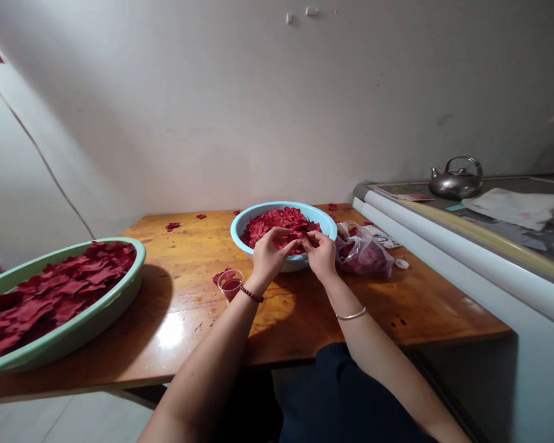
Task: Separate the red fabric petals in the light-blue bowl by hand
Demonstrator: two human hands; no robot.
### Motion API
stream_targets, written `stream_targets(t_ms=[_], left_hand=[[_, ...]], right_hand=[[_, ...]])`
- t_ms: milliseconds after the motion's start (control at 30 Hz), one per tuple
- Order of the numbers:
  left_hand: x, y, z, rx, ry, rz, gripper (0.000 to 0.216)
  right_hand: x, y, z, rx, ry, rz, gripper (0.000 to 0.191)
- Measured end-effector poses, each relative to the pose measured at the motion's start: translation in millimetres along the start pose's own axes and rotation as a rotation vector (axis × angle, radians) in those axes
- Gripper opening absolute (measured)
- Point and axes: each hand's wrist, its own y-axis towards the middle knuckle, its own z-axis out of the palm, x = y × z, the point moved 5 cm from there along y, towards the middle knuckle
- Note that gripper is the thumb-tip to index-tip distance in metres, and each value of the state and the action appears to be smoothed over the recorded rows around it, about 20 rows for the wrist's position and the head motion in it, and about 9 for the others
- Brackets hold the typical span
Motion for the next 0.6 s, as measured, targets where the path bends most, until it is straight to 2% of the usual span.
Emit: stream_targets(t_ms=[100, 200, 267, 467, 600], left_hand=[[-6, -2, 0, -0.019, 0.047, 0.087, 0.027], [-8, -3, 3, 0.005, 0.141, 0.121, 0.012], [-5, -2, 3, 0.002, 0.175, 0.098, 0.002], [6, -2, -2, -0.093, 0.132, -0.027, 0.012], [10, -1, -10, -0.225, 0.003, -0.087, 0.015]], right_hand=[[2, 0, -1, -0.043, 0.062, 0.033, 0.058], [3, 0, -1, -0.061, 0.067, 0.031, 0.056], [3, -1, 0, -0.049, 0.068, 0.016, 0.055], [-1, -3, 3, 0.015, 0.027, -0.058, 0.047], [-1, -4, 3, 0.002, -0.024, -0.111, 0.035]])
